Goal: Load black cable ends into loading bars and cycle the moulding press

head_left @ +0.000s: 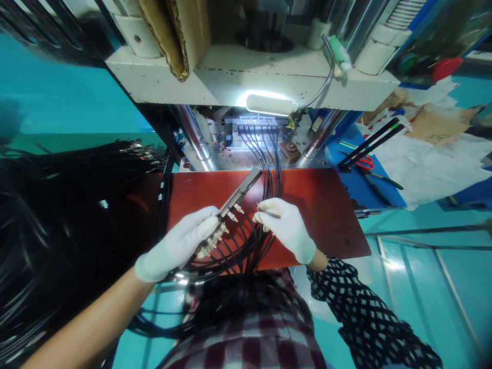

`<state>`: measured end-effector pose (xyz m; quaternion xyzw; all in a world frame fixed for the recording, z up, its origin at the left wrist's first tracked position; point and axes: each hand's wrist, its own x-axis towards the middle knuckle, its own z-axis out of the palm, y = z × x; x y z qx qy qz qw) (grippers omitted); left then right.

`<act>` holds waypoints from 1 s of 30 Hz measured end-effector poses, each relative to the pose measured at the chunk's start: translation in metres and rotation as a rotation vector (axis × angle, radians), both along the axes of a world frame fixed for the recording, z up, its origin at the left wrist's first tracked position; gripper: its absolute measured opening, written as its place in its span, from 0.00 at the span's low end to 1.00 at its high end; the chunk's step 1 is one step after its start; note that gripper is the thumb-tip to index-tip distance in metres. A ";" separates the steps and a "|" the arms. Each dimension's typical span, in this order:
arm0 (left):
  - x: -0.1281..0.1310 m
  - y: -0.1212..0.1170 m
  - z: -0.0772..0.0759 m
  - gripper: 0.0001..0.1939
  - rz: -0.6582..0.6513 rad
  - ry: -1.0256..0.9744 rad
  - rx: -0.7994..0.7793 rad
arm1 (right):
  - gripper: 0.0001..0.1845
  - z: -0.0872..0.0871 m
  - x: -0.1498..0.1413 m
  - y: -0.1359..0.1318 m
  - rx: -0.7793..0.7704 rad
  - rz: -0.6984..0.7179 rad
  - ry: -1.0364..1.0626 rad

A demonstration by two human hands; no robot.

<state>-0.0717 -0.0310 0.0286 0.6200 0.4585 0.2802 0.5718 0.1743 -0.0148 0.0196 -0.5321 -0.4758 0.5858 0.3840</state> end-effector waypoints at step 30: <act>0.007 0.006 -0.011 0.18 -0.084 0.081 -0.007 | 0.15 -0.006 0.042 0.015 0.299 0.009 -0.260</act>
